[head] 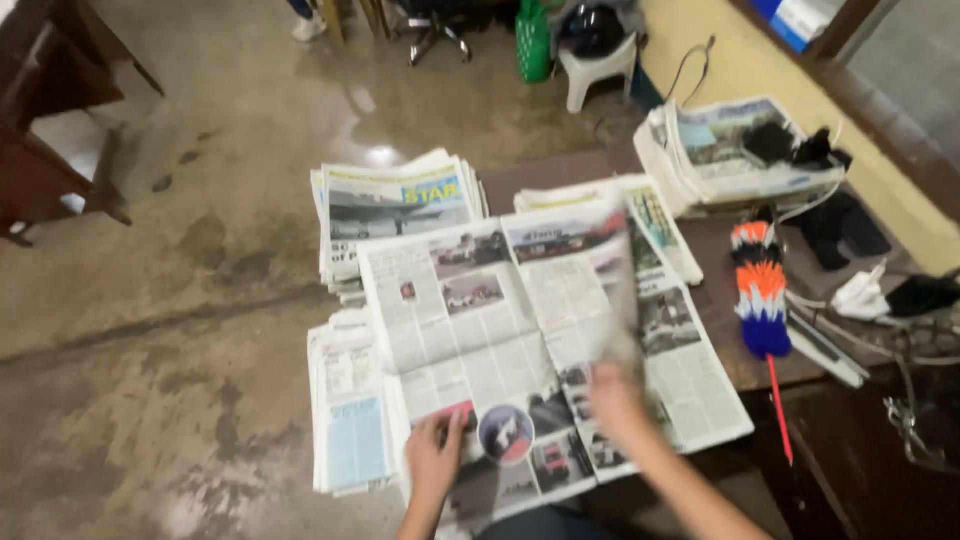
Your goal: Dusting and organizing stacks of newspapers using a duster.
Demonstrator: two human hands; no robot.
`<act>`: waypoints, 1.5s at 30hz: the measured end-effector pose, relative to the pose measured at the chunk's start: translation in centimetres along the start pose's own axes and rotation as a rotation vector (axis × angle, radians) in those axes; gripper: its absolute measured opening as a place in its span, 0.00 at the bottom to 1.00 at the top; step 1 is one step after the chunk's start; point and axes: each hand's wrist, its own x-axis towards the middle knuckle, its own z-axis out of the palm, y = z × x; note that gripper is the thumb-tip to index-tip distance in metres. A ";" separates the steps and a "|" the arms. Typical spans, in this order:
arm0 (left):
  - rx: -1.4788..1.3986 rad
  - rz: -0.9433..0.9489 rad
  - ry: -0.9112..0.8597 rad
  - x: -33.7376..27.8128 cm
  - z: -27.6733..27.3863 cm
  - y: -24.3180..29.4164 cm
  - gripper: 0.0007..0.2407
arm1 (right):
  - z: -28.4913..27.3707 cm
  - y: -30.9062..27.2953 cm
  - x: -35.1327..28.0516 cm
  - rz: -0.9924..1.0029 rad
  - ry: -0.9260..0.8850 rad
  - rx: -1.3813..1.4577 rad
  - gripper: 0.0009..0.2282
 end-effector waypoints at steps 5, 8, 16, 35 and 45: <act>-0.309 -0.127 -0.394 2.8 2.6 2.5 0.41 | 11.4 5.8 -1.5 -1.006 -0.520 -0.059 0.02; -0.222 -0.256 -0.264 4.8 4.6 -1.2 0.25 | 18.3 15.9 10.5 0.252 -1.180 1.152 0.08; -0.153 -0.474 -0.201 2.3 -2.3 -7.0 0.21 | 1.0 17.5 15.8 -0.441 0.028 -0.893 0.29; 0.084 -0.375 -0.125 1.8 -2.8 -8.4 0.15 | -18.5 36.8 25.9 0.026 0.542 -0.482 0.13; 0.224 -0.403 -0.126 0.1 -1.5 -10.8 0.16 | 9.4 24.5 10.4 -0.749 0.134 -0.118 0.15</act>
